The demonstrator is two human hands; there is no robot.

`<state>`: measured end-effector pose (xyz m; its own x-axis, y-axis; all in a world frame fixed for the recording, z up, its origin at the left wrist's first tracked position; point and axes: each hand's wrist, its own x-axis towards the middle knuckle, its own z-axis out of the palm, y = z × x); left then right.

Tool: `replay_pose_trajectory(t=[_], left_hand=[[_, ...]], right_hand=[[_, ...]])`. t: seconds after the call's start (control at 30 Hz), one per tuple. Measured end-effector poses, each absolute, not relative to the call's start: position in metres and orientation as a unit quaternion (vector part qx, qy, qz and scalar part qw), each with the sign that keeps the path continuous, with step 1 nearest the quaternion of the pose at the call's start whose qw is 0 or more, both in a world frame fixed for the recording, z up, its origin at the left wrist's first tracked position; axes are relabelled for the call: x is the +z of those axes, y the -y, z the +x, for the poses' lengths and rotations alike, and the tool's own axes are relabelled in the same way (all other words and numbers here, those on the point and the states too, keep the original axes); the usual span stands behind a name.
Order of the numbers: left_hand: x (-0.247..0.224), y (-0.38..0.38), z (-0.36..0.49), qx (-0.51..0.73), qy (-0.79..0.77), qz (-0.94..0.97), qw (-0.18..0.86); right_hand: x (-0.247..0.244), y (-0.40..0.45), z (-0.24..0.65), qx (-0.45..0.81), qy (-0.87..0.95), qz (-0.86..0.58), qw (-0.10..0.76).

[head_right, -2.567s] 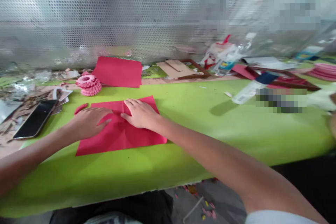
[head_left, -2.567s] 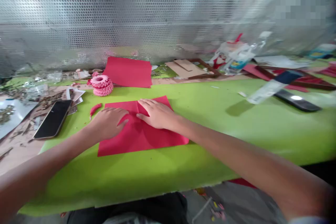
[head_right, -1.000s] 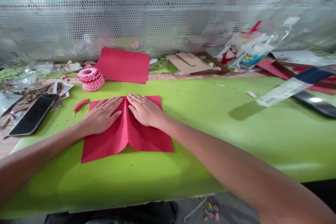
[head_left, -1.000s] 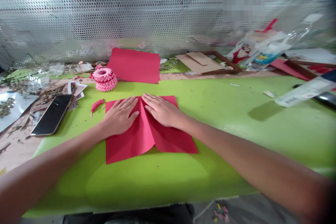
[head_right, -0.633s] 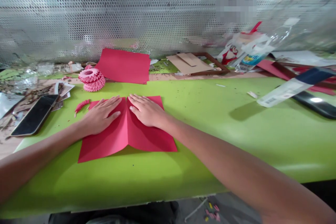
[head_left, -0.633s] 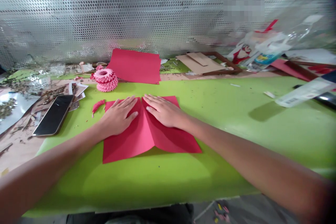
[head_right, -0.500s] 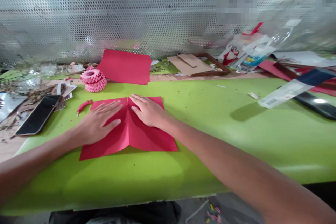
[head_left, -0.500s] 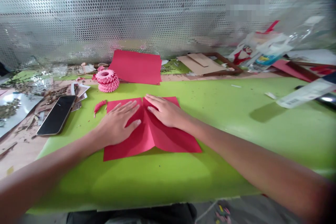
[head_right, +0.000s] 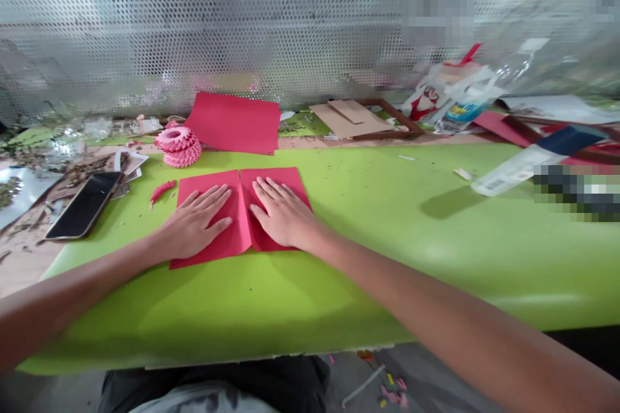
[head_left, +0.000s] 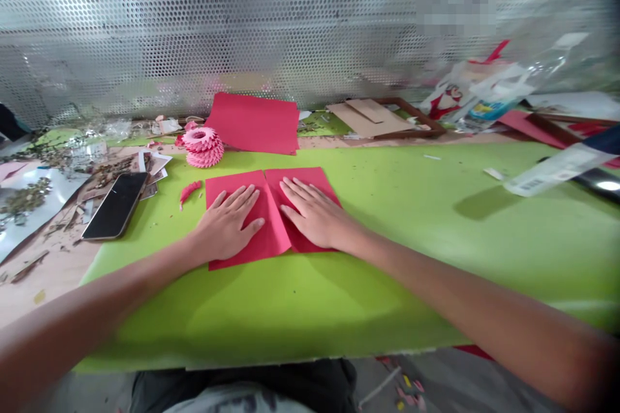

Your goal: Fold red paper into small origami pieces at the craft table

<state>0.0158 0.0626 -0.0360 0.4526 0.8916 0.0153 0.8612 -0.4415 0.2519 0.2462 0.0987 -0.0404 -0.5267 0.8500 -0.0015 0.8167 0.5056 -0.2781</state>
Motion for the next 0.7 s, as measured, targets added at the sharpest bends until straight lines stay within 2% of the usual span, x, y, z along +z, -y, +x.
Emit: replay_pose_trajectory(t=[0.2, 0.7], left_hand=[[-0.038, -0.061, 0.019, 0.078, -0.53, 0.839, 0.1], [-0.037, -0.061, 0.001, 0.062, -0.516, 0.85, 0.088]], right_hand=[[-0.044, -0.101, 0.246, 0.11, 0.867, -0.476, 0.096], [-0.043, -0.102, 0.25, 0.128, 0.866, -0.474, 0.094]])
